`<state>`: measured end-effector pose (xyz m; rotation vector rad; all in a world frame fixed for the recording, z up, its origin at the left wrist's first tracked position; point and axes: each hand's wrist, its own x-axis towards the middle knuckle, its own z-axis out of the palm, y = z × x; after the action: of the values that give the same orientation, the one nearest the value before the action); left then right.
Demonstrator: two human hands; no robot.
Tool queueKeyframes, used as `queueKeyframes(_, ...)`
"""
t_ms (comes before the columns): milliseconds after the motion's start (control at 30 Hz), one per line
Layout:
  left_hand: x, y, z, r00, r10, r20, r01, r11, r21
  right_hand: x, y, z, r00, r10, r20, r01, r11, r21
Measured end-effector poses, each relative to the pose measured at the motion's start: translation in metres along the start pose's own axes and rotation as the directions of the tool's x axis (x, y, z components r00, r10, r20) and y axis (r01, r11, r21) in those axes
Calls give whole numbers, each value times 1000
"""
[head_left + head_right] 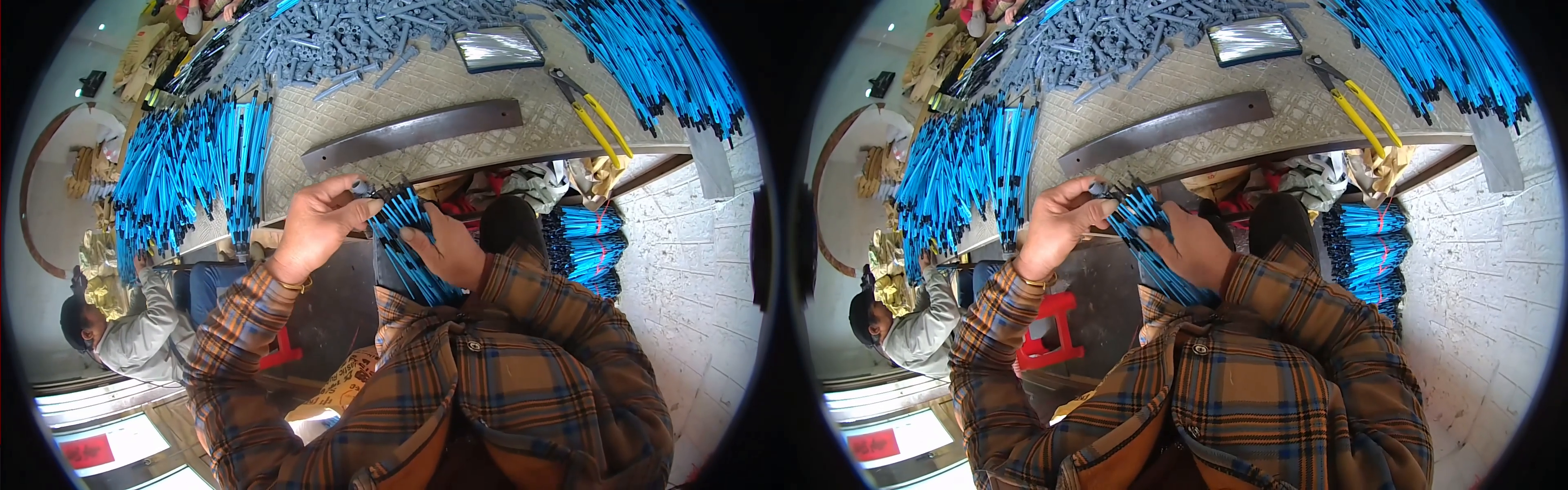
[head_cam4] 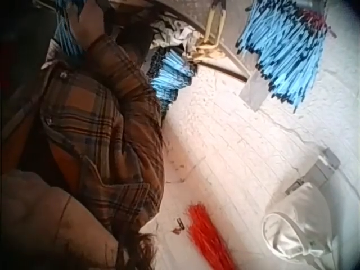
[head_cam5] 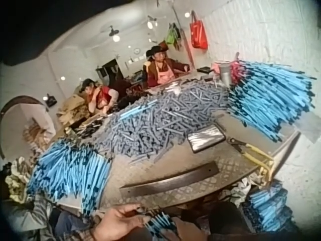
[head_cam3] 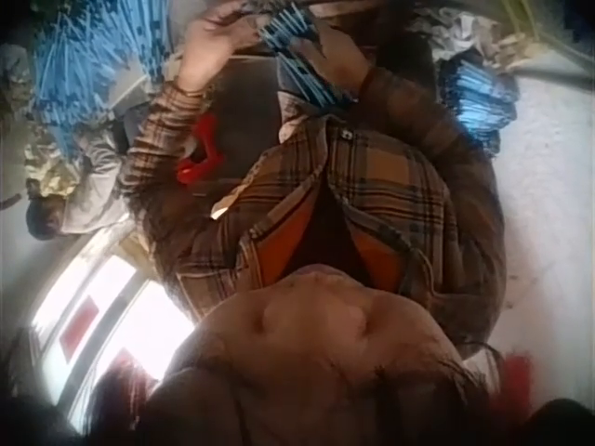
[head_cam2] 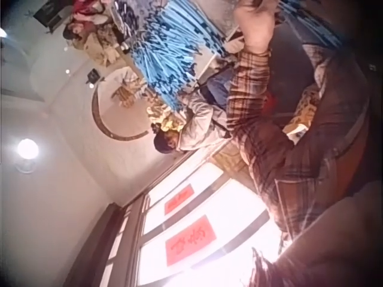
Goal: The person assembles umbrella frames by aligning and threading ribs along a guide bar, fitting them into plastic hubs, and securing the connections using pliers.
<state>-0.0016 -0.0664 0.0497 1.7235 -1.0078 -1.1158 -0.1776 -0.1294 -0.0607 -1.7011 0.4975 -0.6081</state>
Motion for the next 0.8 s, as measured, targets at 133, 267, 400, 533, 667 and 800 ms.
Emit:
queueKeyframes(133,0,-3,-7,996,70,61,-66,995,-69,19,11,-14,968,-47,245,10,989,150)
queueKeyframes(267,-3,-2,-9,990,72,120,-65,996,-67,21,6,-21,902,-75,425,-63,951,303)
queueKeyframes(400,-5,0,-9,991,43,123,-39,999,-35,17,-5,-23,892,-41,450,-60,977,207)
queueKeyframes(533,-5,2,-11,986,50,159,-49,999,-10,17,-2,-24,896,-48,442,-60,972,227)
queueKeyframes(667,-5,7,-11,974,37,225,-41,999,12,17,1,-25,874,-36,484,-98,964,248)
queueKeyframes(800,-7,13,-2,982,15,188,-20,1000,20,12,-4,-22,919,-20,394,-57,982,181)
